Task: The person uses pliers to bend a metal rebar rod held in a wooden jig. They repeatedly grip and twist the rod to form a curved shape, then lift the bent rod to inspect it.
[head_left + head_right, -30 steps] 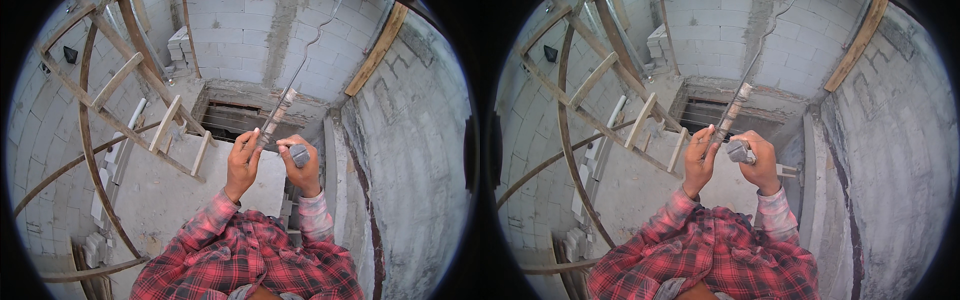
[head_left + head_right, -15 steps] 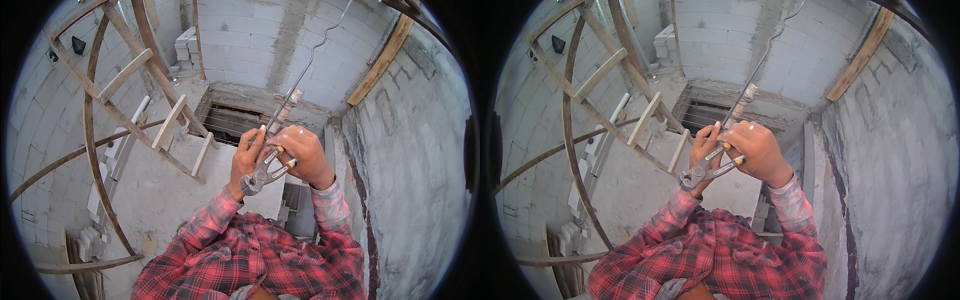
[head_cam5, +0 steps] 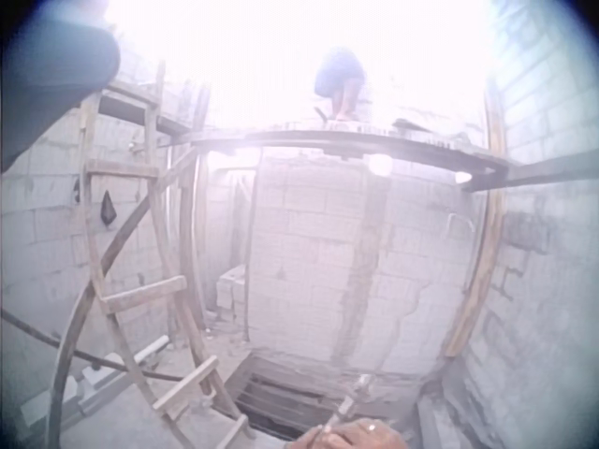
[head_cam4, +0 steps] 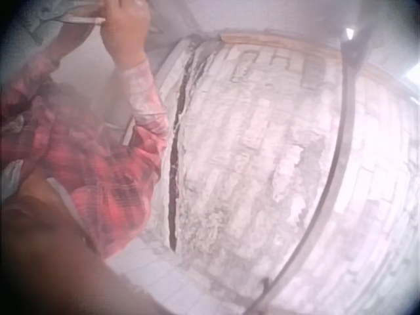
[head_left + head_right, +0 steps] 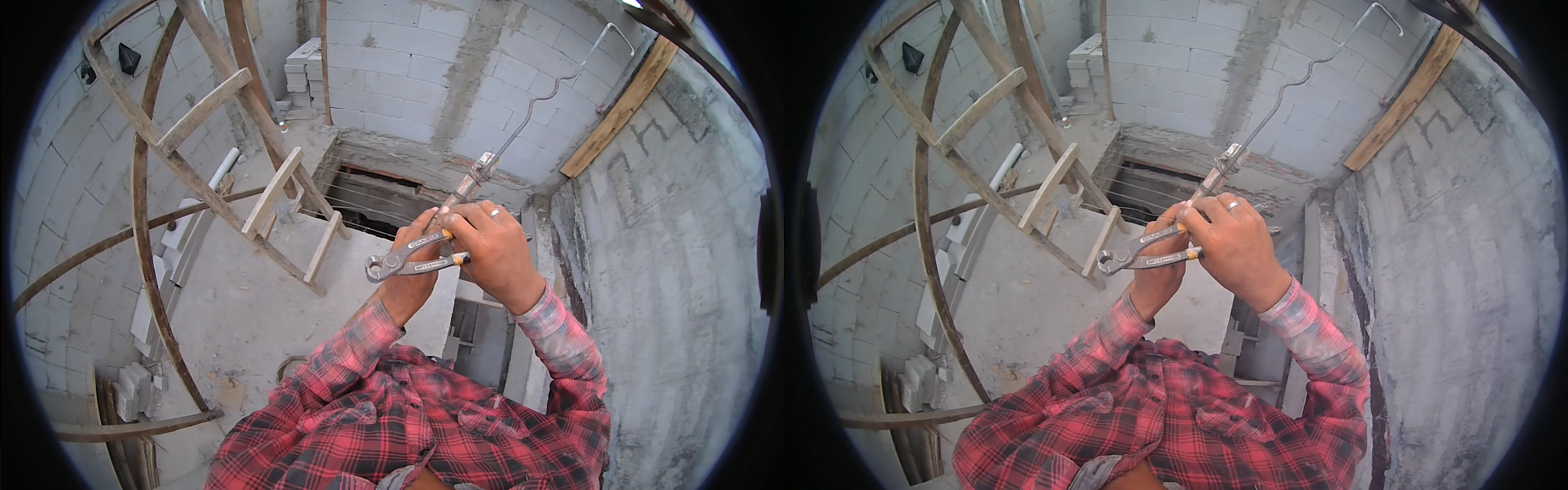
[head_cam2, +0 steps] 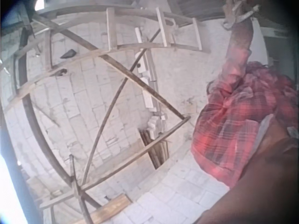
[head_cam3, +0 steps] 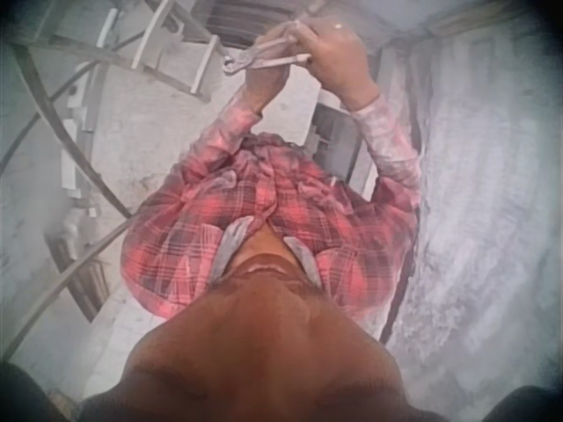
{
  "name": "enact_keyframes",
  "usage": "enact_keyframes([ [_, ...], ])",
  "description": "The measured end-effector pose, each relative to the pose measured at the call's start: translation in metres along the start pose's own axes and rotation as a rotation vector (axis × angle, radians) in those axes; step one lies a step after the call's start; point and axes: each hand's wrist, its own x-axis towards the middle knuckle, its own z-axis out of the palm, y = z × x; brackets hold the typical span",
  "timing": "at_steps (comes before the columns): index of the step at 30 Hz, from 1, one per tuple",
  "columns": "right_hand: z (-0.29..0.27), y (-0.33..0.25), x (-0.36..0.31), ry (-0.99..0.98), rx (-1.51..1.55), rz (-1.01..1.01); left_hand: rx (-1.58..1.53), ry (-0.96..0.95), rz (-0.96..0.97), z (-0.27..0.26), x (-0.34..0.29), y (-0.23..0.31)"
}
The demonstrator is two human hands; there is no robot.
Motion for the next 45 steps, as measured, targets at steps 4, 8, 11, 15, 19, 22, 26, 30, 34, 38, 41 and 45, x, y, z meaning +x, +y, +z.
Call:
enact_keyframes([
  [4,0.004,0.0,-0.011,-0.012,0.092,0.152,-0.009,-0.003,-0.053,-0.001,-0.007,0.006],
  [8,0.003,-0.005,-0.016,-0.041,0.132,0.229,0.025,-0.005,-0.036,-0.001,-0.003,0.006],
  [11,0.005,-0.008,-0.021,-0.075,0.123,0.244,0.026,-0.017,-0.013,-0.003,-0.004,0.004],
  [15,0.013,-0.005,-0.026,-0.095,0.112,0.228,0.002,-0.058,-0.021,-0.002,-0.005,-0.004],
  [19,0.014,-0.005,-0.027,-0.044,0.108,0.168,-0.124,-0.07,-0.08,-0.007,-0.001,-0.012],
  [22,0.011,-0.005,-0.028,-0.03,0.059,0.097,-0.233,-0.185,-0.055,-0.011,0.002,-0.027],
  [26,0.013,-0.012,-0.031,0.012,0.04,0.076,-0.565,-0.355,-0.286,-0.014,0.01,-0.039],
  [30,0.017,-0.016,-0.03,0.086,0.078,0.142,-0.987,-0.384,-0.693,-0.023,0.022,-0.031],
  [34,0.021,-0.018,-0.034,0.115,0.143,0.257,-1.185,-0.388,-0.82,-0.032,0.034,-0.012],
  [38,0.023,-0.02,-0.033,0.158,0.289,0.413,-1.221,-0.41,-0.812,-0.03,0.035,-0.013],
  [41,0.026,-0.022,-0.032,0.195,0.354,0.517,-1.204,-0.467,-0.828,-0.022,0.033,-0.023],
  [45,0.03,-0.017,-0.041,0.228,0.431,0.584,-1.17,-0.491,-0.885,-0.025,0.04,-0.013],
])
